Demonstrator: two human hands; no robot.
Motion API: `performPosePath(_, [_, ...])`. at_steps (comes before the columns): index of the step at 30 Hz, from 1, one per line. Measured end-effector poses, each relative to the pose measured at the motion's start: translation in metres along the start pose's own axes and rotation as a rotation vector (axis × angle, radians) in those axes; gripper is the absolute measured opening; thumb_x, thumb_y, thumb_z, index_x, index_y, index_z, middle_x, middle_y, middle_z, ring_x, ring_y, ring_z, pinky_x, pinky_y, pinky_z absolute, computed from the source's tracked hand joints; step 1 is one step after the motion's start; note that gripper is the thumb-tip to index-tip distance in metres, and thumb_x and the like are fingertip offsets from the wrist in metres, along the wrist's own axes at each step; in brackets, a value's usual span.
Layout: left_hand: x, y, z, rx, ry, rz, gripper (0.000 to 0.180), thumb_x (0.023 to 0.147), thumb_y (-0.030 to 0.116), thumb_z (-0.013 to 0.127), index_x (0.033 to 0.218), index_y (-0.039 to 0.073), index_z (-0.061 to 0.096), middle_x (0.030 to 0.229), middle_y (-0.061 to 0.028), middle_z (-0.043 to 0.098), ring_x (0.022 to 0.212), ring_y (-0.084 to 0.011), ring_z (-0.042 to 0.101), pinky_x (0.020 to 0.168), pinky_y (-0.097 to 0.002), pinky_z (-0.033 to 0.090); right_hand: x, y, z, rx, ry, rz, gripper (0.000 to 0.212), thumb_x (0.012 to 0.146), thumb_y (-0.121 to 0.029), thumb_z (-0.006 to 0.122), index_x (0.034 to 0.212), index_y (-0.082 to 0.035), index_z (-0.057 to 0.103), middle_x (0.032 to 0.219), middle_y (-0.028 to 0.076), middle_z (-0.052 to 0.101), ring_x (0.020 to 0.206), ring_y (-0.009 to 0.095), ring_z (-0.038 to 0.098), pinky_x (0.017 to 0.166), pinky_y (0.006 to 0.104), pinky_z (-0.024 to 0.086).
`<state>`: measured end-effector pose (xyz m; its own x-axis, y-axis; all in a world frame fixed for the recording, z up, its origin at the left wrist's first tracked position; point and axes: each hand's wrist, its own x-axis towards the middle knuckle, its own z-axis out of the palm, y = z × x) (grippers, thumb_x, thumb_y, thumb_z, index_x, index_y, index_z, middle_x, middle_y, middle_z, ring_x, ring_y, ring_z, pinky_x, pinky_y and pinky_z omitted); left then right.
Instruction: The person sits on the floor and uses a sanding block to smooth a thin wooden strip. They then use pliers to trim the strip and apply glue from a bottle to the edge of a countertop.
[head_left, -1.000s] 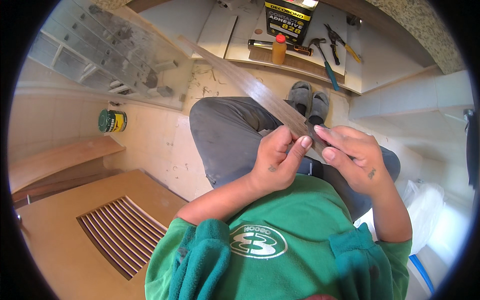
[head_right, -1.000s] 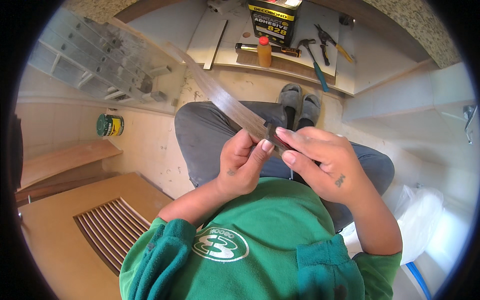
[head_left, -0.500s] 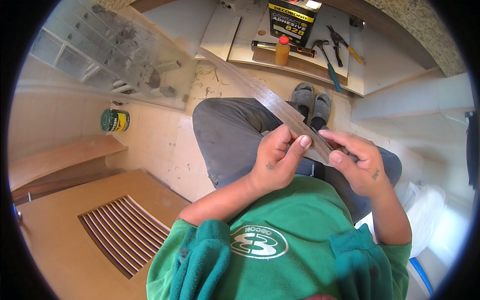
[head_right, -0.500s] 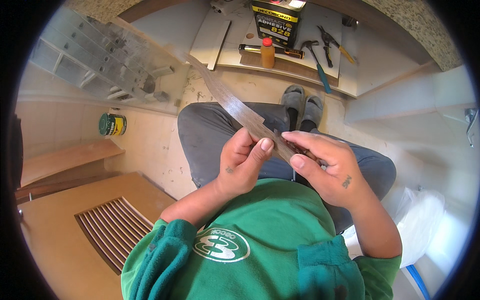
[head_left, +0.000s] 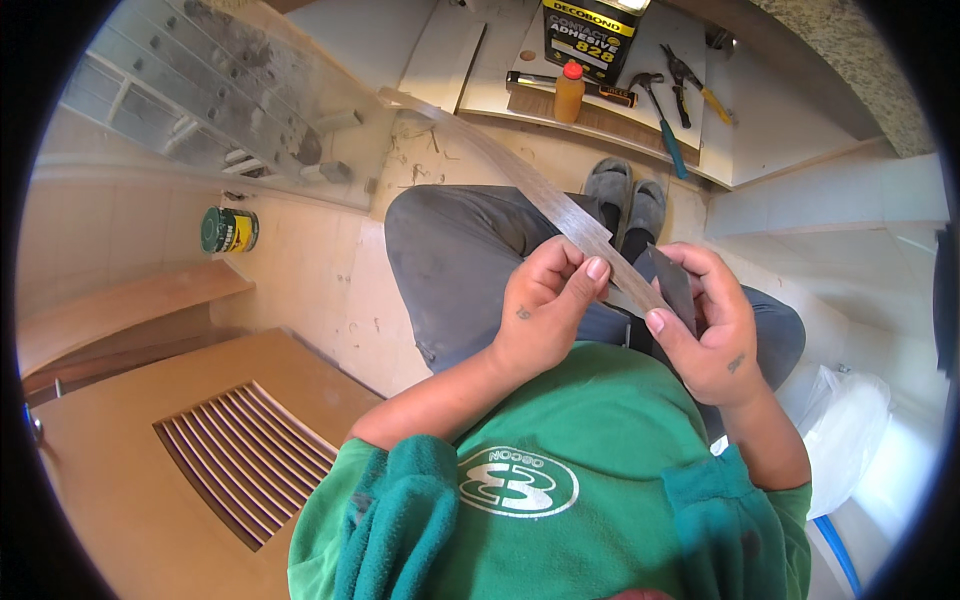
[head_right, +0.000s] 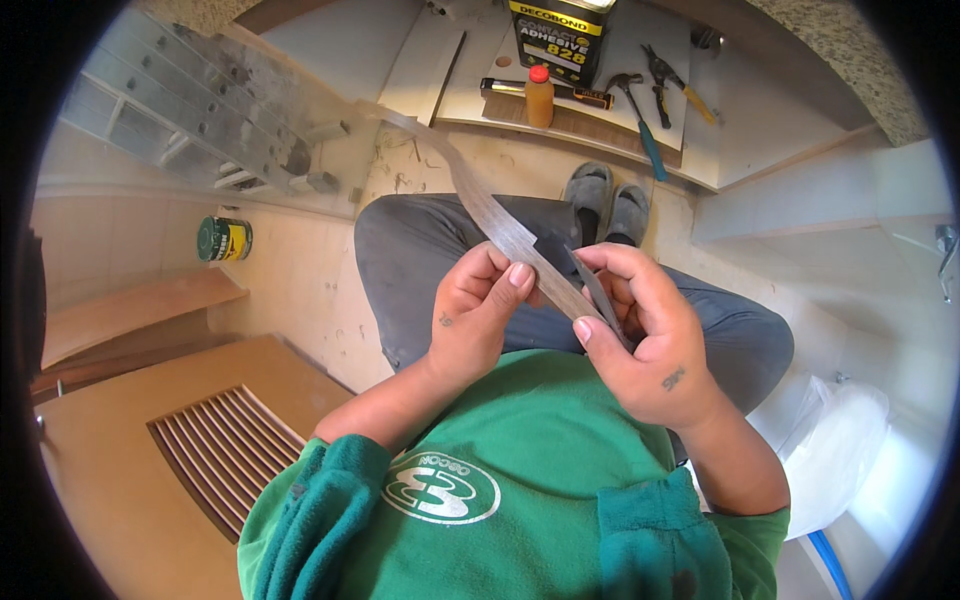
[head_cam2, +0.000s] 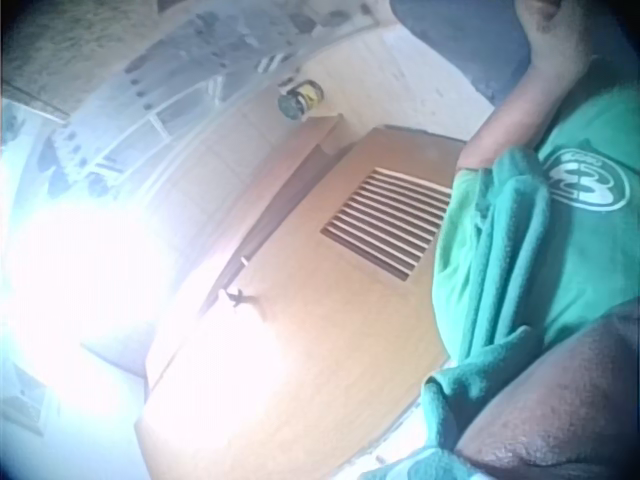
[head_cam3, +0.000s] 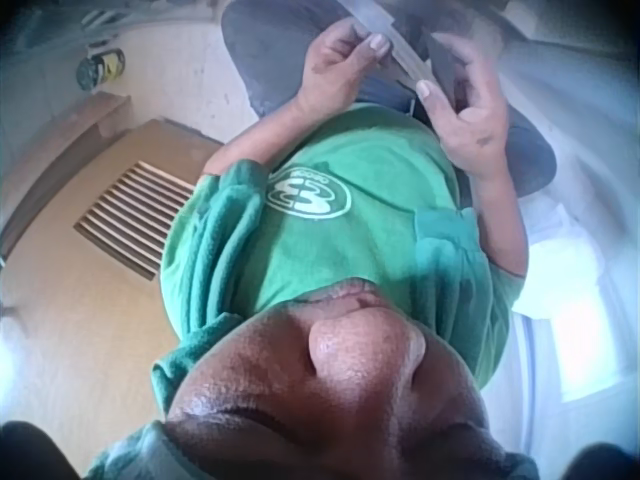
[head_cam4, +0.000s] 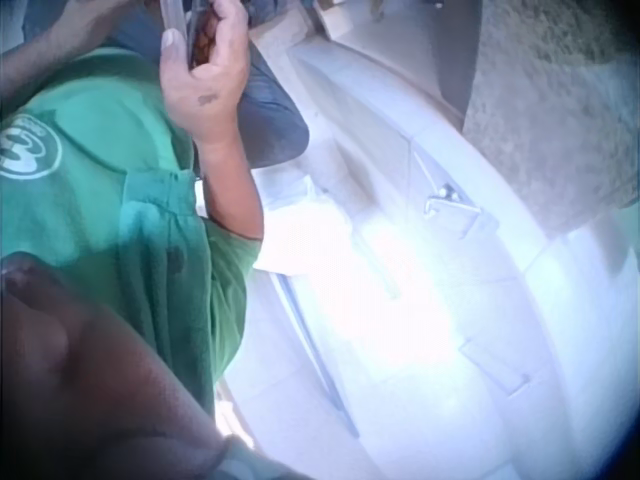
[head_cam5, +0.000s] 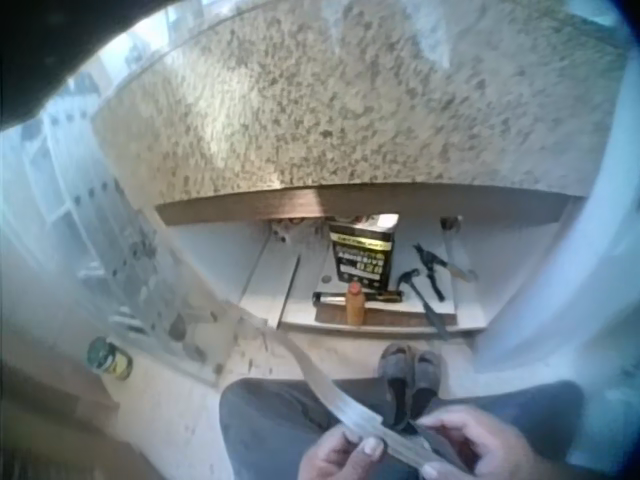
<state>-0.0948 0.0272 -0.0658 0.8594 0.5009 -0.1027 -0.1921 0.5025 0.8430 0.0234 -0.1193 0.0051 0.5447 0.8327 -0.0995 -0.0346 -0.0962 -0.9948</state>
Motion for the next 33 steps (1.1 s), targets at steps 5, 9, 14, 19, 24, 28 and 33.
performPosePath(5, [-0.001, -0.001, -0.009, 0.067, 0.029, -0.055, 0.016, 0.105, 0.015, 0.062, 0.094, 0.004, 0.058, 0.088, -0.0017, 0.065, 0.083, -0.0078, 0.057, 0.077, -0.0261, 0.048, -0.004, 0.013, -0.007, -0.022, -0.110, 0.053, 0.047, 0.097, -0.004, 0.065, 0.141, 0.001, 0.049, 0.107, 0.006, 0.060, 0.096, 0.011, 0.059, 0.087, 0.0256, 0.049])
performPosePath(9, [-0.006, 0.002, -0.011, 0.093, 0.044, -0.028, 0.019, 0.106, 0.015, 0.062, 0.091, 0.004, 0.058, 0.086, -0.0010, 0.063, 0.083, -0.0078, 0.057, 0.076, -0.0260, 0.048, -0.003, 0.007, -0.016, 0.001, -0.176, 0.228, 0.048, 0.102, -0.021, 0.063, 0.141, 0.003, 0.051, 0.102, 0.007, 0.061, 0.090, 0.012, 0.060, 0.082, 0.0266, 0.050])
performPosePath(14, [-0.009, -0.003, -0.010, 0.194, 0.025, 0.006, 0.019, 0.106, 0.015, 0.060, 0.091, 0.004, 0.057, 0.085, 0.0003, 0.061, 0.082, -0.0072, 0.054, 0.076, -0.0253, 0.047, -0.001, 0.012, -0.012, -0.185, -0.195, 0.044, 0.047, 0.105, -0.026, 0.060, 0.139, 0.006, 0.056, 0.110, 0.014, 0.067, 0.096, 0.020, 0.065, 0.087, 0.0319, 0.051])
performPosePath(19, [-0.013, -0.008, -0.009, 0.148, 0.012, 0.043, 0.017, 0.106, 0.014, 0.059, 0.093, 0.003, 0.057, 0.086, 0.0006, 0.060, 0.080, -0.0066, 0.052, 0.074, -0.0254, 0.047, -0.002, 0.012, -0.010, -0.290, -0.215, 0.011, 0.045, 0.106, -0.025, 0.058, 0.138, 0.007, 0.059, 0.117, 0.019, 0.069, 0.101, 0.026, 0.067, 0.092, 0.0338, 0.051])
performPosePath(24, [-0.014, -0.011, -0.007, 0.132, 0.003, 0.037, 0.015, 0.106, 0.012, 0.058, 0.095, 0.002, 0.057, 0.086, 0.0004, 0.059, 0.080, -0.0062, 0.052, 0.072, -0.0254, 0.048, -0.005, 0.019, -0.004, -0.343, -0.148, -0.009, 0.054, 0.106, -0.036, 0.056, 0.140, 0.006, 0.060, 0.099, 0.009, 0.064, 0.078, 0.014, 0.056, 0.068, 0.0271, 0.044])
performPosePath(28, [-0.014, -0.011, -0.007, 0.153, -0.008, 0.044, 0.014, 0.106, 0.011, 0.057, 0.096, 0.002, 0.057, 0.086, 0.0003, 0.060, 0.080, -0.0062, 0.052, 0.072, -0.0252, 0.048, -0.002, 0.022, -0.001, -0.356, -0.132, -0.070, 0.049, 0.106, -0.030, 0.058, 0.138, 0.007, 0.060, 0.105, 0.013, 0.066, 0.089, 0.019, 0.061, 0.079, 0.0289, 0.048])
performPosePath(33, [-0.014, -0.011, -0.006, 0.149, -0.005, 0.035, 0.013, 0.106, 0.011, 0.057, 0.098, 0.002, 0.058, 0.086, 0.0003, 0.060, 0.080, -0.0063, 0.053, 0.072, -0.0251, 0.048, -0.003, 0.025, 0.001, -0.348, -0.117, -0.053, 0.050, 0.107, -0.033, 0.057, 0.138, 0.006, 0.061, 0.102, 0.011, 0.065, 0.086, 0.017, 0.058, 0.077, 0.0283, 0.047])
